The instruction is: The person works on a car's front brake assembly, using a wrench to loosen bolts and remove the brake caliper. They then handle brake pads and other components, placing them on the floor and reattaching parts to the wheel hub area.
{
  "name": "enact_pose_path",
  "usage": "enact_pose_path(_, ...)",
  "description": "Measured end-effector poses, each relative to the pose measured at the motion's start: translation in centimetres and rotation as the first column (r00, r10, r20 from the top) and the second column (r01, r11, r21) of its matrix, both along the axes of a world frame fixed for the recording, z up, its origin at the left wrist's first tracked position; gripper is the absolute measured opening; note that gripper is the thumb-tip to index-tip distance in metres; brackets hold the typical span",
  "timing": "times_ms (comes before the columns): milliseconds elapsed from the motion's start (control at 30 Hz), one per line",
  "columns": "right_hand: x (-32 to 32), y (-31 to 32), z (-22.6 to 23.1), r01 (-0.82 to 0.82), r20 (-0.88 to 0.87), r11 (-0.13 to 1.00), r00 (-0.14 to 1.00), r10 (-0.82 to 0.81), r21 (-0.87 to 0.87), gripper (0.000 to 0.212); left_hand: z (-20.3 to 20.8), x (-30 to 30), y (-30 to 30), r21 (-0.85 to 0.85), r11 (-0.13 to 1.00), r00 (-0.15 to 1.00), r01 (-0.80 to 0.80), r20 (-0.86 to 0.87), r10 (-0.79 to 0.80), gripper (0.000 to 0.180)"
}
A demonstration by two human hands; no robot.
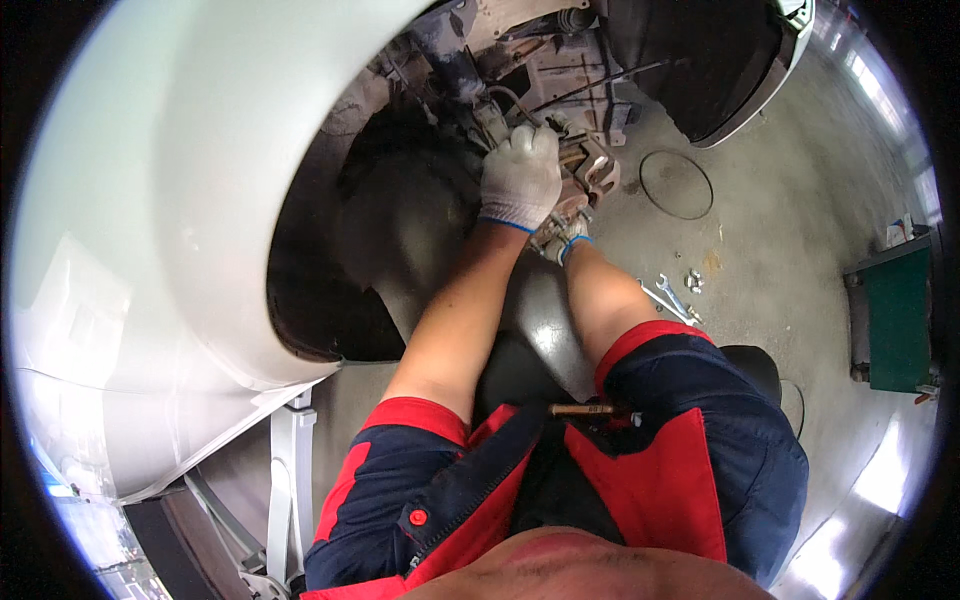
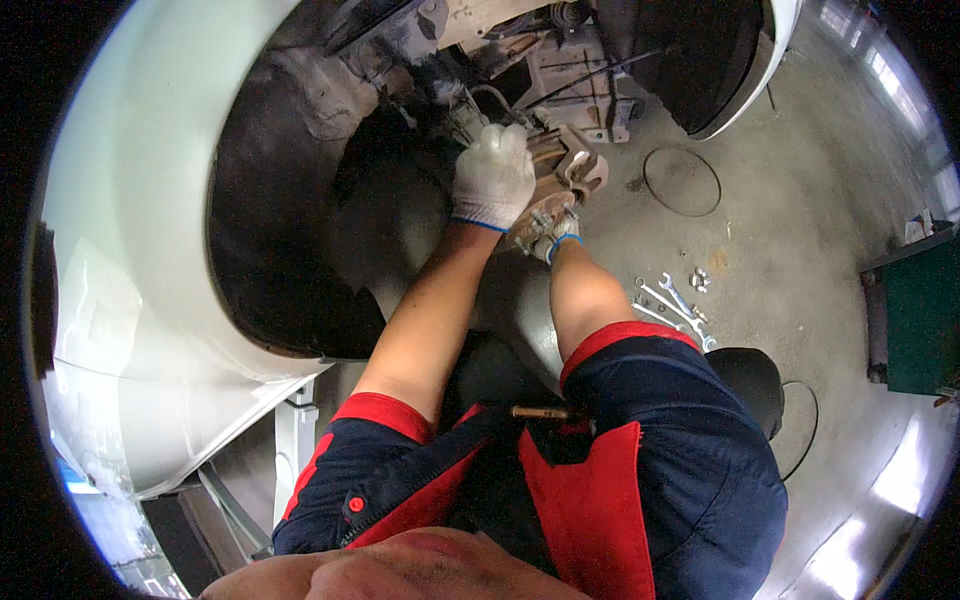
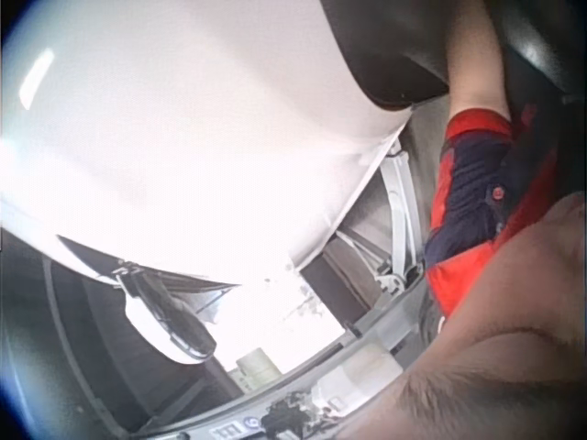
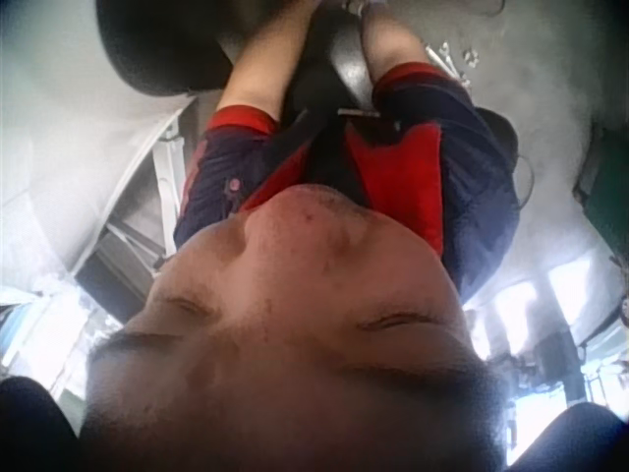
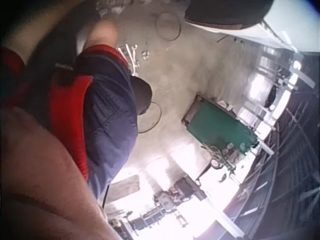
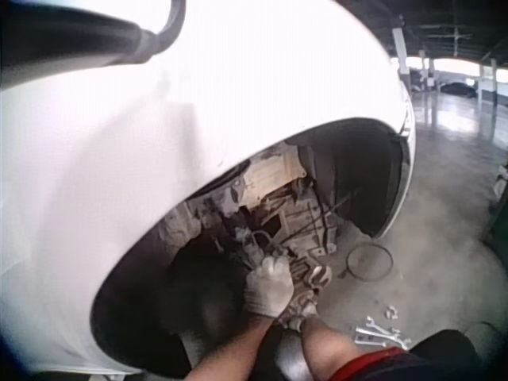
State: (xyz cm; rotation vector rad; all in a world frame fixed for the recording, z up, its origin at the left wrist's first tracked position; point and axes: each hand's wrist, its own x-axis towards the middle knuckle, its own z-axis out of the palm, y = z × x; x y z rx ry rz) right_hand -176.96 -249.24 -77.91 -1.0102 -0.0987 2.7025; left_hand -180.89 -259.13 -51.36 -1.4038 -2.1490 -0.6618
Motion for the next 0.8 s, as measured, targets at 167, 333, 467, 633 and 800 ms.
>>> enact_pose_path(167, 0.1, -2.1, 2.7, 0.021, 0.112, 0.999, 0.994, -0.016, -0.045, 0.082, -0.4, -0.8, -2.4, 0.105, 0.994, 0.993, 0.044, 0.109, -0.055, 0.026)
enact_pose_path(333, 1.0, -3.0, 5.6, 0.043, -0.02, 0.992, 0.999, -0.045, -0.121, 0.091, 2.4, -4.1, -6.3, 0.053, 0.899, 0.696, -0.435, 0.653, 0.299, 0.033)
enact_pose_path(467, 1.2, -1.7, 5.7, -0.002, 0.006, 1.0, 1.0, 0.002, -0.007, 0.089, 1.8, -7.9, -6.5, -0.181, 0.904, 0.633, -0.388, 0.66, 0.404, 0.052)
enact_pose_path(633, 0.8, -3.1, 6.9, -0.008, 0.061, 1.0, 0.998, 0.007, 0.016, 0.083, 2.3, -8.8, -5.5, -0.307, 0.882, 0.685, -0.357, 0.556, 0.471, 0.053)
enact_pose_path(800, 0.7, -2.0, 5.5, -0.009, 0.056, 0.999, 0.998, 0.007, 0.036, 0.082, 3.2, -9.1, -5.2, -0.319, 0.897, 0.72, -0.307, 0.538, 0.438, 0.044)
